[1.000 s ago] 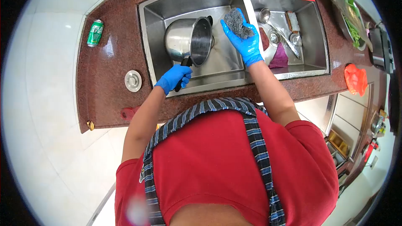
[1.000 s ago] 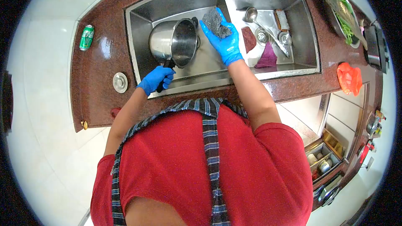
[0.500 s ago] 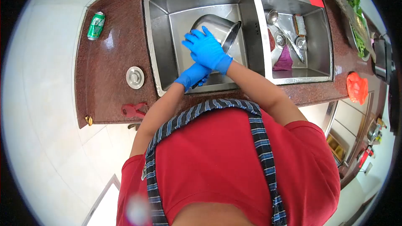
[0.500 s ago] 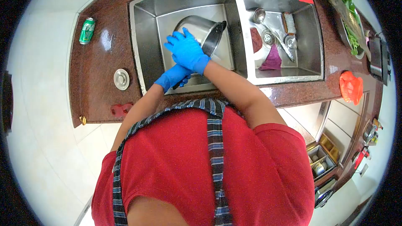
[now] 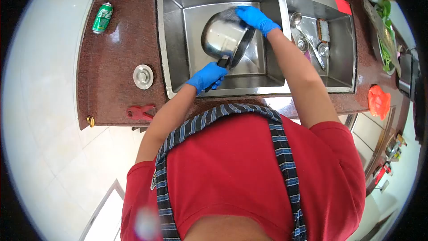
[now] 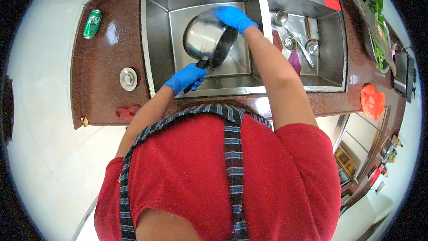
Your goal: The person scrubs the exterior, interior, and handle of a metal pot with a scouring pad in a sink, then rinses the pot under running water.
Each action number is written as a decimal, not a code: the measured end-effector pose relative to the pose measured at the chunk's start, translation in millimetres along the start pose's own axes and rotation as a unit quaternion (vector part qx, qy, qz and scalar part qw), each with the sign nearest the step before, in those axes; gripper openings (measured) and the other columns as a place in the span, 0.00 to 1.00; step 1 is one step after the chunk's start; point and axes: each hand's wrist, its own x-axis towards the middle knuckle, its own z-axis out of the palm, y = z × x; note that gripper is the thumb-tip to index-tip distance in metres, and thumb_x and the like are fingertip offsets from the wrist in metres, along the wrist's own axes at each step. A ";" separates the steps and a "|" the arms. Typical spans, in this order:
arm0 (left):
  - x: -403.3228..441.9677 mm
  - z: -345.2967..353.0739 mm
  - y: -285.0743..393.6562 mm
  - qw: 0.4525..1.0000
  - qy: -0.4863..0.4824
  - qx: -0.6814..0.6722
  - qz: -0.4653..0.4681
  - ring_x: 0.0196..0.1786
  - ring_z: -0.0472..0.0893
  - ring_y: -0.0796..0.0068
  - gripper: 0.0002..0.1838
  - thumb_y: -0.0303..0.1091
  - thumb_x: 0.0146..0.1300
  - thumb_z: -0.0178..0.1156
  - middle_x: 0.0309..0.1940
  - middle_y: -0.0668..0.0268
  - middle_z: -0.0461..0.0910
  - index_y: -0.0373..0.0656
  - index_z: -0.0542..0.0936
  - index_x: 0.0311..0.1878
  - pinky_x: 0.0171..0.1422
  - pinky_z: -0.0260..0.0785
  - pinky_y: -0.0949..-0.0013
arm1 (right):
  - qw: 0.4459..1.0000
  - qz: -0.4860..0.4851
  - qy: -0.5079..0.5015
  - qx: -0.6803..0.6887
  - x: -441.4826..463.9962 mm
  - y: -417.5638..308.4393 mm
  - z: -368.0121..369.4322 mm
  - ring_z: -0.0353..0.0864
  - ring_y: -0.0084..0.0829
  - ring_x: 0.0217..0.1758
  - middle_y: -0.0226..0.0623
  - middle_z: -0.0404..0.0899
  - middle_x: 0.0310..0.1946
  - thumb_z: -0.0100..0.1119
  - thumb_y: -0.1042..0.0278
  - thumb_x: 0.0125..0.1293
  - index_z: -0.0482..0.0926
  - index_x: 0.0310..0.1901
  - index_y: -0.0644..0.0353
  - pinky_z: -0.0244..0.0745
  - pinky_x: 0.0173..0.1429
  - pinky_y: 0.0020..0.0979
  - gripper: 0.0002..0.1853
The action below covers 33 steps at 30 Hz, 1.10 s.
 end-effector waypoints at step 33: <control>7.1 1.4 -5.2 0.999 0.012 -0.039 0.027 0.18 0.71 0.77 0.13 0.40 0.58 0.61 0.19 0.68 0.72 0.42 0.73 0.27 0.18 0.62 0.72 | 0.982 -0.020 0.052 -0.178 -23.9 -74.7 34.9 0.77 0.46 0.51 0.42 0.76 0.51 0.60 0.56 0.50 0.79 0.47 0.45 0.71 0.55 0.42 0.20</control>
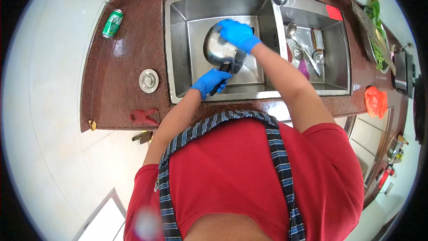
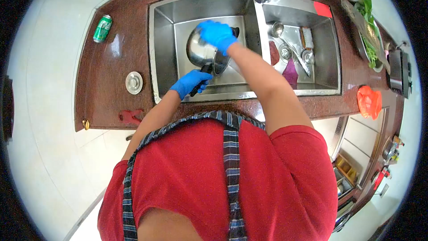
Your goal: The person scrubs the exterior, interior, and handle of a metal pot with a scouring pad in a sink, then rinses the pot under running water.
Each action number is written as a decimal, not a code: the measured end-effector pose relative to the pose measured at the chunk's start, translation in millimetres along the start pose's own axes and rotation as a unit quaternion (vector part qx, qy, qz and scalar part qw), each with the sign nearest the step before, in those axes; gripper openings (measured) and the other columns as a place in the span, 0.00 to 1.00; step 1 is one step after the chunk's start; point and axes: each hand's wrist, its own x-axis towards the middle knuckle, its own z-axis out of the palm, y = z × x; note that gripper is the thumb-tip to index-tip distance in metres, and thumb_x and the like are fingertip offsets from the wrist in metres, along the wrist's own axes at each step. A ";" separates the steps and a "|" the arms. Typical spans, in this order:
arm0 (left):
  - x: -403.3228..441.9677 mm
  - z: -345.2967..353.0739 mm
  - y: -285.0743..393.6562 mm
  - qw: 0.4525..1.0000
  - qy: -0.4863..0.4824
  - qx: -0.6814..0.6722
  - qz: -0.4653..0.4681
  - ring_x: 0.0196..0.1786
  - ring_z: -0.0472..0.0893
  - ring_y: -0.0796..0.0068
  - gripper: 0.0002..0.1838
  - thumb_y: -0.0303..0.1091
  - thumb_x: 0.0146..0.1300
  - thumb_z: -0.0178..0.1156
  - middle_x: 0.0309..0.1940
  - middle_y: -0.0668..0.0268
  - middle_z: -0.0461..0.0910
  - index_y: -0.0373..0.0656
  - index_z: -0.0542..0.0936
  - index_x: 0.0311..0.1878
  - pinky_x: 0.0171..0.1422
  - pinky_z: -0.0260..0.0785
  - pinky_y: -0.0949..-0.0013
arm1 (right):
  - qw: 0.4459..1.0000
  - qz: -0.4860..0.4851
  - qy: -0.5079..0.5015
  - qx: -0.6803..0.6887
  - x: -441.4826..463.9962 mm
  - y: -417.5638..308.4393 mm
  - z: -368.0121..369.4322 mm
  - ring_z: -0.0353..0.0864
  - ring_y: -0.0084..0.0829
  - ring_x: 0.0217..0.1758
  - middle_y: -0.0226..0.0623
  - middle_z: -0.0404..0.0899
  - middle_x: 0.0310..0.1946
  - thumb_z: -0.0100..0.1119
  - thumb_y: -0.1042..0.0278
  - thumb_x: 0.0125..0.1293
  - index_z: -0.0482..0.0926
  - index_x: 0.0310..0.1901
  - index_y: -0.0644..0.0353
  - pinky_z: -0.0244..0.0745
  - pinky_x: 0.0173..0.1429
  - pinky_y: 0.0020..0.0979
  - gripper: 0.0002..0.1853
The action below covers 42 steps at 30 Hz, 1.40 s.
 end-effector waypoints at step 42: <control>-20.2 -9.0 43.0 0.878 -0.211 -0.429 -0.031 0.21 0.67 0.84 0.08 0.34 0.64 0.53 0.25 0.71 0.69 0.39 0.70 0.39 0.22 0.59 0.80 | 0.804 0.035 0.253 0.536 -52.4 43.8 -5.7 0.76 0.23 0.44 0.36 0.81 0.41 0.52 0.71 0.64 0.78 0.50 0.62 0.71 0.51 0.25 0.14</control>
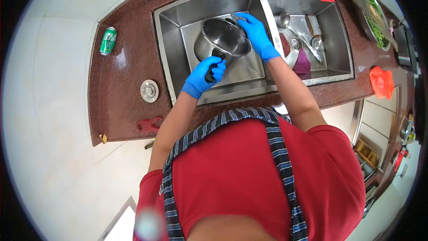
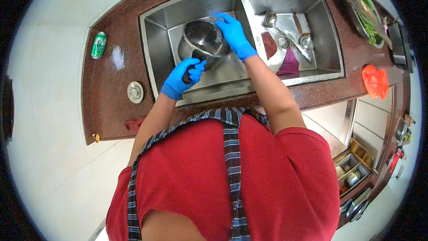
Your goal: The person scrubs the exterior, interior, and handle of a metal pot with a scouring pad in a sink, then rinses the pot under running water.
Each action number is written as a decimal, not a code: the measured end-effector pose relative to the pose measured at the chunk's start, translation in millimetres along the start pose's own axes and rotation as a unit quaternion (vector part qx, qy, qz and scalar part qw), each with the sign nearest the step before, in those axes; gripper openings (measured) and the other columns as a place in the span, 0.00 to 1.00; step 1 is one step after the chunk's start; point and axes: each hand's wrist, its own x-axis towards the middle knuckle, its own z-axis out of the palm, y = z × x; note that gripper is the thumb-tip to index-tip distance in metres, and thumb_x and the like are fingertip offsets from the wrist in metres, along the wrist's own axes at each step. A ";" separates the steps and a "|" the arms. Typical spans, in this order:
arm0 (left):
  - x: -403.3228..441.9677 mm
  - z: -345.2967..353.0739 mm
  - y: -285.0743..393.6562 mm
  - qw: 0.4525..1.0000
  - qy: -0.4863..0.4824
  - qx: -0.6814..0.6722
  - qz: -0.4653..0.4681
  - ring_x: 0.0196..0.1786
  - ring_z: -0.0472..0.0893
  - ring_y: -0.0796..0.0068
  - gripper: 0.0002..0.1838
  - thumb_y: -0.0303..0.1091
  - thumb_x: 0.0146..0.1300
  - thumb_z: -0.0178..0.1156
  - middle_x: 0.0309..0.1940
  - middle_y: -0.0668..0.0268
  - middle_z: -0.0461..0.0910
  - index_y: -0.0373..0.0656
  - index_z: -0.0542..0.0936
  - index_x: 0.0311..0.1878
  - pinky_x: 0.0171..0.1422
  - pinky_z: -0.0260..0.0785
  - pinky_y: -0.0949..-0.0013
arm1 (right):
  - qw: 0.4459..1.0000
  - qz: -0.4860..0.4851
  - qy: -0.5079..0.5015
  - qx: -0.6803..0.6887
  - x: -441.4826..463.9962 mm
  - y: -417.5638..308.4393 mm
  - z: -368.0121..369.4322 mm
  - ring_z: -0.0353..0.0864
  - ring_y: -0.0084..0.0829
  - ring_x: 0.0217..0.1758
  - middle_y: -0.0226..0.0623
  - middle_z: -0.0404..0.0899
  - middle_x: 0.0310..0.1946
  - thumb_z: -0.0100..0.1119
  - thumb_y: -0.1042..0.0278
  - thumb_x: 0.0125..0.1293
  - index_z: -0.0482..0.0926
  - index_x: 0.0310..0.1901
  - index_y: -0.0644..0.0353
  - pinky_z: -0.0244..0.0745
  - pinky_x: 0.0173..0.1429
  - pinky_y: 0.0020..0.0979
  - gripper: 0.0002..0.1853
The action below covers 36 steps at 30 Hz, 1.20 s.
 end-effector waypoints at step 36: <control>8.9 -9.7 0.0 0.980 -0.057 -0.177 0.076 0.24 0.71 0.78 0.11 0.36 0.63 0.54 0.29 0.65 0.73 0.38 0.70 0.41 0.23 0.64 0.75 | 0.979 0.152 -0.097 0.092 -68.5 7.3 4.7 0.76 0.23 0.45 0.35 0.79 0.45 0.55 0.69 0.64 0.76 0.49 0.63 0.69 0.52 0.24 0.13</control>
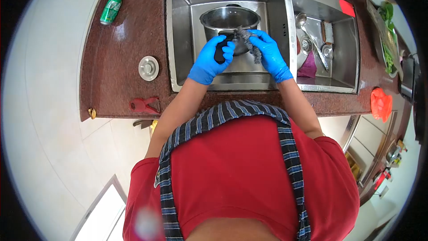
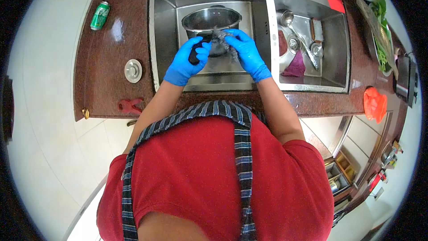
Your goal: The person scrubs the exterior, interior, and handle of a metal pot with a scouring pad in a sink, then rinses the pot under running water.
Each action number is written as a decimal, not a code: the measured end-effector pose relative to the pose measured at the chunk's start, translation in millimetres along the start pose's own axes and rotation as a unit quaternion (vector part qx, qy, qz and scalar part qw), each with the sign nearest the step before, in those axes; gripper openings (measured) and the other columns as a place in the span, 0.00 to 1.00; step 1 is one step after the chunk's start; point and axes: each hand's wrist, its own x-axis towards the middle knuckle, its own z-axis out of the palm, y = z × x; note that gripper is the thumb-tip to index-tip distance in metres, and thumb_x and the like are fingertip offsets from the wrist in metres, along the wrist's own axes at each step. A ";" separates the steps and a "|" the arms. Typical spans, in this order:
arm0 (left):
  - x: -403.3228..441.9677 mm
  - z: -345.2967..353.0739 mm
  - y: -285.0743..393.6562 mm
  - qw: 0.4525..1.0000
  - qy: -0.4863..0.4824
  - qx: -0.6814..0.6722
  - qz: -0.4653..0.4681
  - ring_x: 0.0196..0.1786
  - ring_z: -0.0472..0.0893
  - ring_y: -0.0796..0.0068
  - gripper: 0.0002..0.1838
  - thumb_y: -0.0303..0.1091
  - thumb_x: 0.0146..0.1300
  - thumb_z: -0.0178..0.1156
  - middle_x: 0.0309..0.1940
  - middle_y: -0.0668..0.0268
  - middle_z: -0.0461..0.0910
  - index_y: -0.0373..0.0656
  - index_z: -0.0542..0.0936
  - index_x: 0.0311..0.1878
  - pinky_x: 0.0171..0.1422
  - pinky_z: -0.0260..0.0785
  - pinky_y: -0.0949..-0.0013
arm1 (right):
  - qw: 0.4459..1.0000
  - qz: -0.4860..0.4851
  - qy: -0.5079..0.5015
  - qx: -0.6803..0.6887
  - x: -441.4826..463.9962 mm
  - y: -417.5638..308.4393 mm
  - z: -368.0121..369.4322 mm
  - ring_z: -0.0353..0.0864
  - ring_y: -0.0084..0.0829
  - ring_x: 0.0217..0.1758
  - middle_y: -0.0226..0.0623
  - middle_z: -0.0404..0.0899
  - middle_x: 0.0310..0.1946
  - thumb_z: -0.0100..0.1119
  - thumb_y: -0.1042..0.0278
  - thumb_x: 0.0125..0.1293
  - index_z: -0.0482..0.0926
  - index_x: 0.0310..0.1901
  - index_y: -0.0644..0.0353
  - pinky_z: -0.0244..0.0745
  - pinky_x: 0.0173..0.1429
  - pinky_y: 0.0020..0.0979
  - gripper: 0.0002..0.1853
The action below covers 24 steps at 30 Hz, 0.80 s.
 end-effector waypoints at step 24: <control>4.9 3.0 -8.4 0.993 0.023 0.085 0.077 0.25 0.72 0.77 0.11 0.37 0.65 0.49 0.28 0.63 0.73 0.38 0.71 0.41 0.24 0.67 0.76 | 0.729 -0.340 -0.062 -0.590 34.1 -30.3 41.7 0.79 0.39 0.41 0.40 0.80 0.40 0.55 0.65 0.61 0.81 0.42 0.54 0.74 0.48 0.36 0.10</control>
